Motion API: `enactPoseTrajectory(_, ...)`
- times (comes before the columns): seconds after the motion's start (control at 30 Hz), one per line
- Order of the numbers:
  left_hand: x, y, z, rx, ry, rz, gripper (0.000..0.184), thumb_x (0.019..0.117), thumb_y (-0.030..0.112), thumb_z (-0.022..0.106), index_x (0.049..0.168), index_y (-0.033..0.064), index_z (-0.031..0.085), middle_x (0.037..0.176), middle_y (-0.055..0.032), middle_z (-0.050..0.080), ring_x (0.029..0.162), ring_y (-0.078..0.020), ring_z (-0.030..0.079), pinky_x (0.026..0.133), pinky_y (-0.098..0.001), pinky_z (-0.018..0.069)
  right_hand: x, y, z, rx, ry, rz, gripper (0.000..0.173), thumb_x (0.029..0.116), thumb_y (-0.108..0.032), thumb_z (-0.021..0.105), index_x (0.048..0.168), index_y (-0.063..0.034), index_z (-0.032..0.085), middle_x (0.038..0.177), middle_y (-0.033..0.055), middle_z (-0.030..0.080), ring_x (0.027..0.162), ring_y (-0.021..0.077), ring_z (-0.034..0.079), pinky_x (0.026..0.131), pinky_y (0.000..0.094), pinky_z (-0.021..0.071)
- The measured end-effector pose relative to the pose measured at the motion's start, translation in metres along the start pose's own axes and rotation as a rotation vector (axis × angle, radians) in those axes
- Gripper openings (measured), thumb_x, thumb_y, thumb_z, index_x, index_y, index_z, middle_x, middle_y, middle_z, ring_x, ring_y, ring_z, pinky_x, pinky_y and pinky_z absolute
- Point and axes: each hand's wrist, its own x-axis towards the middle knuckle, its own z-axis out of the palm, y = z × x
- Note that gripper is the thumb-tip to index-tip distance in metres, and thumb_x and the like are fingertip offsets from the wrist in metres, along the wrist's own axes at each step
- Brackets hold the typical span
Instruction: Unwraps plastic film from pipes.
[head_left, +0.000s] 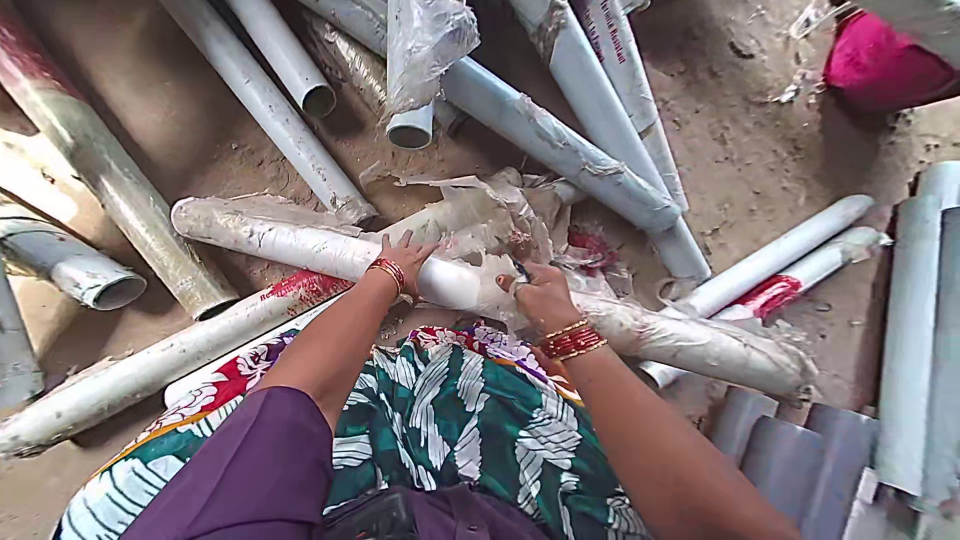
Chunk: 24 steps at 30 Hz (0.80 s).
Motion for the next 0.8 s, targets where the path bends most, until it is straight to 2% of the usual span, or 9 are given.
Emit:
enactPoseTrajectory(0.07,0.010,-0.007,0.014,0.073,-0.023,-0.066,0.124,0.0674,0.041,0.095,0.165,0.0193,0.022,0.155,-0.0267,0.042,0.141,-0.0547,0.039,0.105,-0.0818,0.0292,0.012,0.017,-0.006,0.030,0.011,0.079,0.015,0.0978,-0.013,0.069,0.091,0.0006,0.071,0.077,0.0128,0.064,0.067,0.0194,0.058,0.064,0.0409,0.0488)
enactPoseTrajectory(0.17,0.010,-0.019,0.036,0.095,0.037,-0.089,0.106,0.0738,0.032,0.091,0.161,0.0161,0.033,0.159,-0.0234,0.039,0.146,-0.0537,0.032,0.108,-0.0841,0.0218,0.050,0.045,-0.017,0.000,-0.011,0.292,0.015,0.0968,-0.014,0.069,0.099,0.0008,0.072,0.089,0.0155,0.068,0.078,0.0238,0.062,0.074,0.0462,0.0506)
enactPoseTrajectory(0.27,0.014,-0.023,0.038,0.074,0.070,-0.103,0.095,0.0802,0.026,0.088,0.159,0.0113,0.037,0.161,-0.0240,0.037,0.150,-0.0545,0.024,0.112,-0.0834,0.0151,0.092,0.066,-0.015,-0.144,-0.071,0.387,0.023,0.0969,-0.015,0.068,0.109,0.0044,0.070,0.106,0.0252,0.069,0.100,0.0375,0.066,0.090,0.0585,0.0495)
enactPoseTrajectory(0.37,0.020,-0.024,0.035,0.095,0.110,-0.039,0.090,0.0848,0.027,0.084,0.160,0.0106,0.037,0.164,-0.0241,0.032,0.152,-0.0559,0.019,0.112,-0.0839,0.0085,0.127,0.088,-0.010,-0.134,-0.039,0.465,0.034,0.0940,-0.018,0.073,0.116,0.0065,0.068,0.116,0.0283,0.067,0.111,0.0413,0.064,0.096,0.0613,0.0478)
enactPoseTrajectory(0.47,0.028,-0.031,0.016,0.134,0.064,0.030,0.083,0.0899,0.035,0.080,0.158,0.0092,0.041,0.162,-0.0253,0.035,0.150,-0.0555,0.024,0.113,-0.0831,0.0112,0.148,0.103,-0.018,-0.043,-0.037,0.478,0.053,0.0966,-0.034,0.072,0.131,0.0047,0.060,0.128,0.0276,0.062,0.121,0.0396,0.060,0.103,0.0597,0.0448)
enactPoseTrajectory(0.53,0.036,-0.031,0.004,0.142,0.007,0.026,0.083,0.0892,0.038,0.080,0.157,0.0088,0.043,0.160,-0.0254,0.039,0.149,-0.0553,0.028,0.111,-0.0834,0.0151,0.143,0.103,-0.038,-0.045,-0.033,0.430,0.062,0.1031,-0.046,0.059,0.143,0.0002,0.048,0.135,0.0277,0.058,0.126,0.0397,0.056,0.105,0.0591,0.0428)
enactPoseTrajectory(0.63,0.052,-0.031,-0.008,0.133,-0.040,-0.006,0.082,0.0867,0.042,0.082,0.154,0.0112,0.047,0.156,-0.0219,0.046,0.147,-0.0523,0.034,0.111,-0.0835,0.0169,0.108,0.092,-0.053,-0.493,-0.018,0.094,0.051,0.1121,-0.039,0.035,0.139,0.0026,0.047,0.105,0.0325,0.067,0.102,0.0522,0.068,0.085,0.0679,0.0510)
enactPoseTrajectory(0.7,0.060,-0.032,-0.016,0.149,-0.080,-0.007,0.080,0.0875,0.044,0.081,0.154,0.0125,0.048,0.155,-0.0201,0.048,0.146,-0.0502,0.037,0.110,-0.0830,0.0197,0.080,0.099,-0.040,-0.671,-0.097,-0.162,0.036,0.1110,-0.027,0.039,0.121,0.0044,0.054,0.082,0.0281,0.066,0.081,0.0529,0.069,0.066,0.0662,0.0529)
enactPoseTrajectory(0.8,0.066,-0.029,-0.025,0.147,-0.110,-0.022,0.080,0.0866,0.045,0.081,0.153,0.0133,0.050,0.161,-0.0197,0.040,0.148,-0.0511,0.032,0.109,-0.0836,0.0209,0.070,0.098,-0.011,-0.834,-0.402,-0.234,0.027,0.1100,-0.019,0.043,0.115,0.0013,0.060,0.080,0.0268,0.066,0.079,0.0515,0.069,0.064,0.0630,0.0520)
